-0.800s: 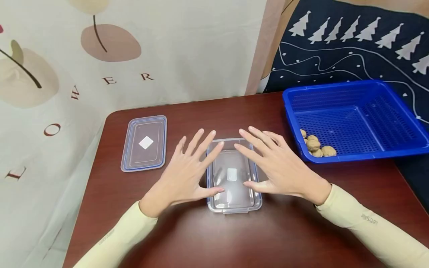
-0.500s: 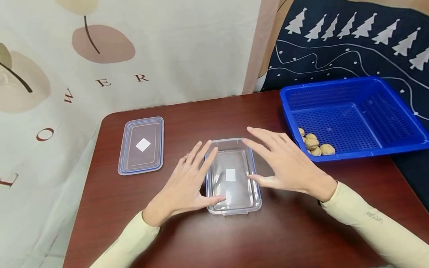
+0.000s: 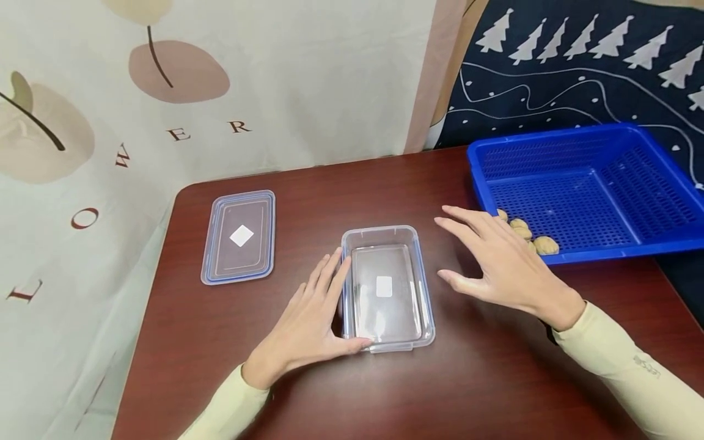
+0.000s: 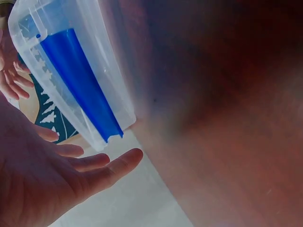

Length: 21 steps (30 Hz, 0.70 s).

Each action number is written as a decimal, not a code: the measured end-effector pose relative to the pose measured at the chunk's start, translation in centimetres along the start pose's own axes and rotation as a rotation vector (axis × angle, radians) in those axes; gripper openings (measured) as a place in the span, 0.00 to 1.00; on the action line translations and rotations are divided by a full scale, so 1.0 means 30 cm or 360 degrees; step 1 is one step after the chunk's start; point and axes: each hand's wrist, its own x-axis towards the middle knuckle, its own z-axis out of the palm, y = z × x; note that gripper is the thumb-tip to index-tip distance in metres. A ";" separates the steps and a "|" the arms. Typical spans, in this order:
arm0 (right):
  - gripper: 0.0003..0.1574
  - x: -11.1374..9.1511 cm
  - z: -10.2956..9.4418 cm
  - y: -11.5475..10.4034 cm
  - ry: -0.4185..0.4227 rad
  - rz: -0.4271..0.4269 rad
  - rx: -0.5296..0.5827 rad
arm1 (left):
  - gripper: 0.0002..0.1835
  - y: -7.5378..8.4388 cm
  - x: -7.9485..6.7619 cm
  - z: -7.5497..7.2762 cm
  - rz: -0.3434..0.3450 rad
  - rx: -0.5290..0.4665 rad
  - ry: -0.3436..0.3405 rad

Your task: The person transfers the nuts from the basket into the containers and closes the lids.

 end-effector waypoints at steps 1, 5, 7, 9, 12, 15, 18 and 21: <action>0.52 -0.005 -0.002 0.005 0.0001 0.0019 0.0005 | 0.75 0.002 -0.005 0.006 -0.0006 -0.0016 -0.0001; 0.51 -0.025 -0.014 0.024 0.0015 0.0095 0.0010 | 0.75 0.009 -0.019 0.025 0.0001 -0.0047 -0.0002; 0.50 -0.034 -0.021 0.033 0.0020 0.0136 -0.0006 | 0.75 0.011 -0.022 0.032 0.0007 -0.0040 -0.0002; 0.50 -0.040 -0.028 0.042 0.0016 0.0176 -0.0023 | 0.75 0.011 -0.026 0.038 0.0010 -0.0038 0.0002; 0.48 -0.046 -0.038 0.055 0.0022 0.0213 -0.0044 | 0.76 0.009 -0.030 0.044 -0.0010 -0.0049 0.0000; 0.47 -0.052 -0.049 0.070 0.0036 0.0233 -0.0044 | 0.76 0.006 -0.034 0.049 -0.0041 -0.0074 0.0006; 0.44 -0.062 -0.062 0.084 0.0047 0.0269 -0.0038 | 0.76 0.004 -0.039 0.055 -0.0063 -0.0077 0.0007; 0.42 -0.075 -0.074 0.098 0.0049 0.0320 -0.0016 | 0.76 0.005 -0.045 0.059 -0.0077 -0.0066 0.0010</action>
